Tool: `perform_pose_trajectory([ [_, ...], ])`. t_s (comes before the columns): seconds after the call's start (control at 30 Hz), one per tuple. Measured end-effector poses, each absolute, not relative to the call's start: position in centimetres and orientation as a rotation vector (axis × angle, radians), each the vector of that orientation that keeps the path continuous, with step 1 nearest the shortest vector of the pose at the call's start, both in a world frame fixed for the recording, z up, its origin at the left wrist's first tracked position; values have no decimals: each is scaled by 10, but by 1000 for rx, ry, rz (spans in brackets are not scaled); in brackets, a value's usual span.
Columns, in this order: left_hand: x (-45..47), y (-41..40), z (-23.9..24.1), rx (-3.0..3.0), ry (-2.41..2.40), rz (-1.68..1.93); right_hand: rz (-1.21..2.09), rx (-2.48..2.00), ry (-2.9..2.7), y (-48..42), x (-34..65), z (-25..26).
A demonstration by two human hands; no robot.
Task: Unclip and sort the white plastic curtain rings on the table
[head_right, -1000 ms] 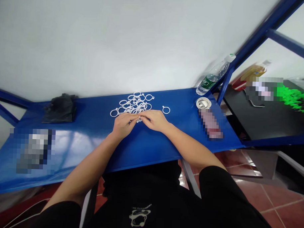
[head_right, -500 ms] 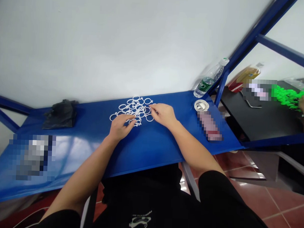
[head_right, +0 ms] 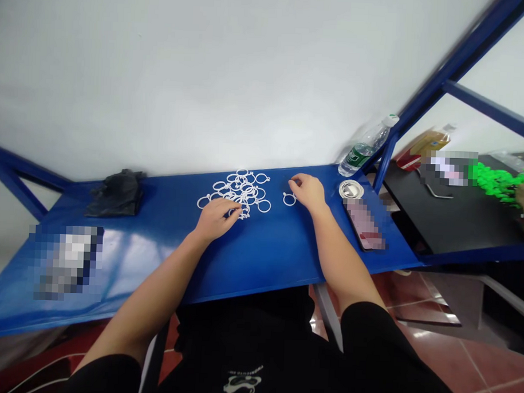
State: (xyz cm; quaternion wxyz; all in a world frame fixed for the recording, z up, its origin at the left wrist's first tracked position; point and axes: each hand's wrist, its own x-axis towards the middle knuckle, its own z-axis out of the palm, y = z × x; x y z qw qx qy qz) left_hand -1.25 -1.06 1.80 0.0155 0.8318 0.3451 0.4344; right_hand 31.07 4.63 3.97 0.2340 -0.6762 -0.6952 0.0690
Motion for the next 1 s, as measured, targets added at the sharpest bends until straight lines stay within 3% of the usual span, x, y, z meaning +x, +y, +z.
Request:
perform_pose_trajectory([
  [0.2,-10,-11,18,2600,1091,1267,103,-1505,-2283,50,274,18],
  [0.5,-10,-10,15,2617,1061,1287,20,-1780,-2226,75,256,26],
  [0.77,-11,-12,18,2604,1094,1308,11,-1675,-2154,79,242,32],
  [0.87,-9,-12,17,2593,1099,1307,185,-1485,-1989,60,236,42],
  [1.0,-5,-15,18,2588,1091,1320,737,-1099,-1747,17,213,42],
])
